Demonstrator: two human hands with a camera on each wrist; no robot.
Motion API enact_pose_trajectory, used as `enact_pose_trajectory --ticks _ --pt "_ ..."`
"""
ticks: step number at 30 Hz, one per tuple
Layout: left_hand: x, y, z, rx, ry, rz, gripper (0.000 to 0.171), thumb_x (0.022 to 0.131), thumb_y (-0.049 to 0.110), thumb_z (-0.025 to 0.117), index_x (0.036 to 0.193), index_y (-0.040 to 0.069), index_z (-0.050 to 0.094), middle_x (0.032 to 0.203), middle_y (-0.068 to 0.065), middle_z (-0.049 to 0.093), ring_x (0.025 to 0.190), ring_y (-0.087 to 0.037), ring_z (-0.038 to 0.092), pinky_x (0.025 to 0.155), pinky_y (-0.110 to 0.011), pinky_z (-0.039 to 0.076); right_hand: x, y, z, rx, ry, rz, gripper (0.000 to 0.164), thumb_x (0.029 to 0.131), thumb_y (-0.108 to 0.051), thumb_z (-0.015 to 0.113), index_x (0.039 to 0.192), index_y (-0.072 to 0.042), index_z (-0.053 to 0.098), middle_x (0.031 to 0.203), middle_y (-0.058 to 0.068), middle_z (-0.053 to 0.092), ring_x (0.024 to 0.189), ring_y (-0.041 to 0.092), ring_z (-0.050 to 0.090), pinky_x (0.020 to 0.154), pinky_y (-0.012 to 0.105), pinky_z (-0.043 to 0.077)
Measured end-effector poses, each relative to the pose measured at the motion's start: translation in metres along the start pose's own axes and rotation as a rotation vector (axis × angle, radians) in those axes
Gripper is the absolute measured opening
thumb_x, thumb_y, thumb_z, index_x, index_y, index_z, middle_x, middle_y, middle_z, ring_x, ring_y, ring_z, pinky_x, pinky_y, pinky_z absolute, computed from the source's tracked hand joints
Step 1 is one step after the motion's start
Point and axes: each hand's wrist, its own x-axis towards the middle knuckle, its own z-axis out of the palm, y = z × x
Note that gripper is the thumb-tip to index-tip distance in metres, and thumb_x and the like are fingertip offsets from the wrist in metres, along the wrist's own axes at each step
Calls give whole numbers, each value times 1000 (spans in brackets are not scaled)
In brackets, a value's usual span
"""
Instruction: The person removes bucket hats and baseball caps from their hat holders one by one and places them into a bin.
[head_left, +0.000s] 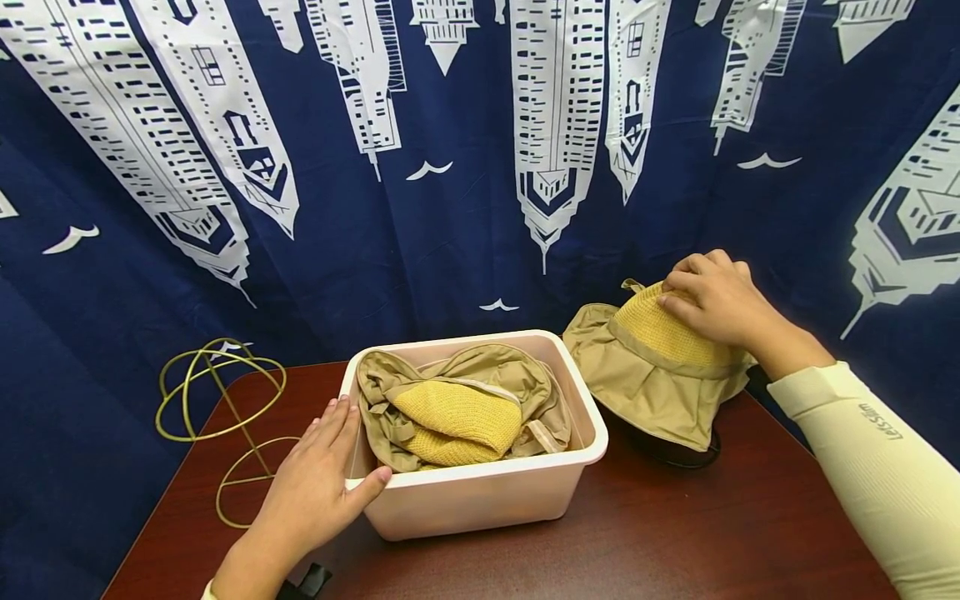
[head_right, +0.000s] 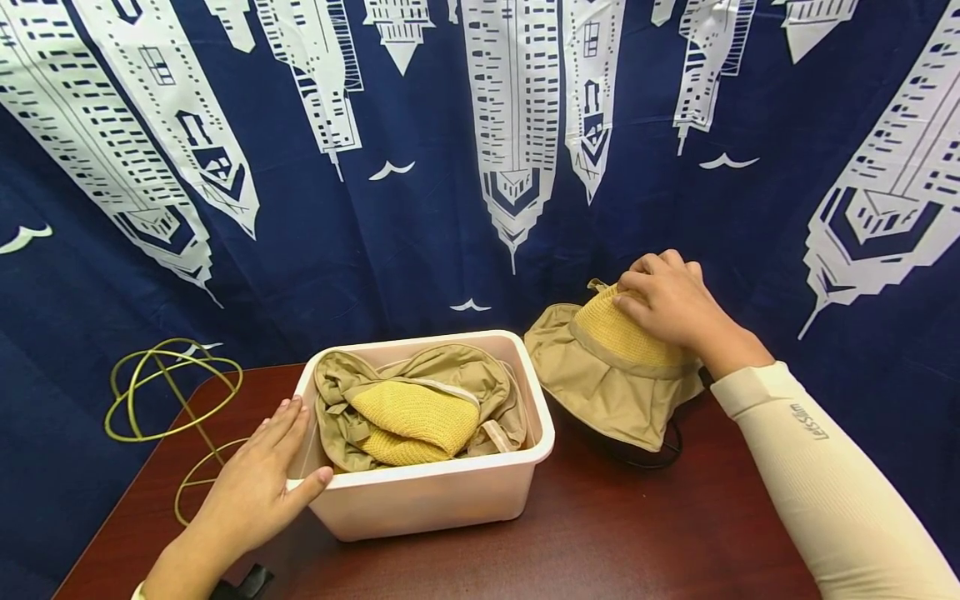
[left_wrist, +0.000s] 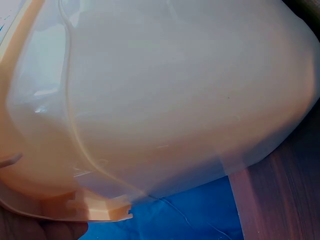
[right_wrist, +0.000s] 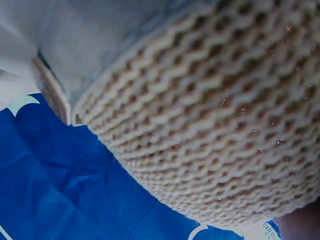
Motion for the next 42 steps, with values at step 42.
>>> enact_pose_trajectory --ticks 42 --pt "-1 1 0 1 33 18 84 89 52 66 139 -13 48 147 -28 44 139 -40 38 109 -56 35 0 -5 -2 48 131 -68 5 88 -14 72 86 -17 68 101 9 61 93 36 47 68 54 32"
